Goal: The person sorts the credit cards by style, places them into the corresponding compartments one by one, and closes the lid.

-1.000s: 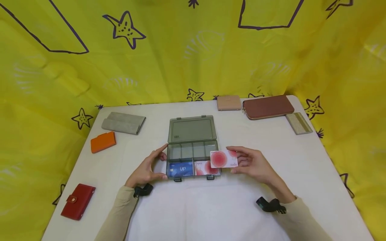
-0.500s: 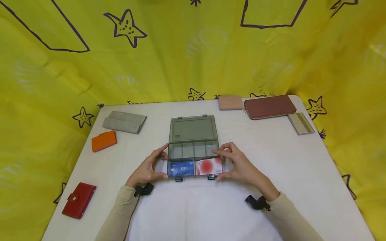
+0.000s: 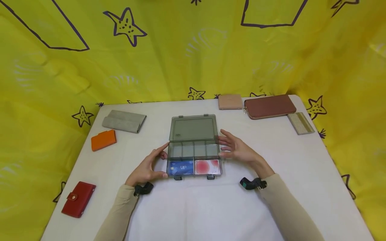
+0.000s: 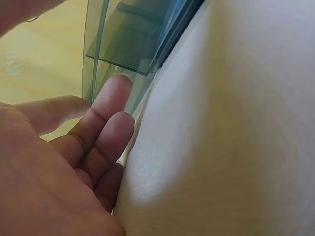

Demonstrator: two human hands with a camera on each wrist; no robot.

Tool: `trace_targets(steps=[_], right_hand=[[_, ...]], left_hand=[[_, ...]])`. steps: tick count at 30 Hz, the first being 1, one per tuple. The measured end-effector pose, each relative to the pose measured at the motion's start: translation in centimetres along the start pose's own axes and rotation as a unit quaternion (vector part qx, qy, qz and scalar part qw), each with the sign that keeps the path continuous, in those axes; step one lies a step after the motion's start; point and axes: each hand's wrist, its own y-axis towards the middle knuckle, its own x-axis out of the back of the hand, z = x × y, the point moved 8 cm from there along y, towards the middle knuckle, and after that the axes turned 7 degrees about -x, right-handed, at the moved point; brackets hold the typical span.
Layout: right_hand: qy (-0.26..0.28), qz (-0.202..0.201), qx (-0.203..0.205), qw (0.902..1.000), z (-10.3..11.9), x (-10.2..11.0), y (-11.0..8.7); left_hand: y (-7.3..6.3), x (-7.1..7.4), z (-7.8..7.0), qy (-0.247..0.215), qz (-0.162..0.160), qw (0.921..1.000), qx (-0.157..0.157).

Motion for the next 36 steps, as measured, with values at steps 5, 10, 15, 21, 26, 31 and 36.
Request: trace_targets(steps=[5, 10, 15, 21, 26, 31, 36], right_hand=[[0.011, 0.008, -0.006, 0.9999, -0.2, -0.5, 0.8], [0.023, 0.001, 0.008, 0.9997, -0.1, -0.7, 0.8], [0.045, -0.022, 0.022, 0.9985, -0.3, -0.7, 0.6], [0.016, -0.014, 0.057, 0.9981, -0.4, -1.1, -0.2], [-0.023, 0.002, 0.046, 0.9987, -0.1, -1.7, -0.7], [-0.152, -0.029, 0.032, 0.9874, 0.2, -2.1, -1.1], [-0.234, -0.066, 0.042, 0.9691, 0.7, -2.2, -1.6]], left_hand=[[0.0, 0.1, 0.1, -0.004, 0.001, 1.0, 0.0], [0.0, 0.2, -0.1, 0.002, -0.004, 0.9999, -0.011], [0.0, 0.1, -0.2, -0.001, -0.001, 0.9998, -0.019], [-0.2, 0.0, 0.1, -0.071, -0.003, 0.9974, -0.012], [-0.1, -0.1, 0.4, -0.138, -0.006, 0.9903, 0.018], [-0.1, -0.6, -0.4, 0.017, 0.023, 0.9995, 0.01], [-0.1, -0.8, -0.6, 0.069, 0.03, 0.9971, 0.008]])
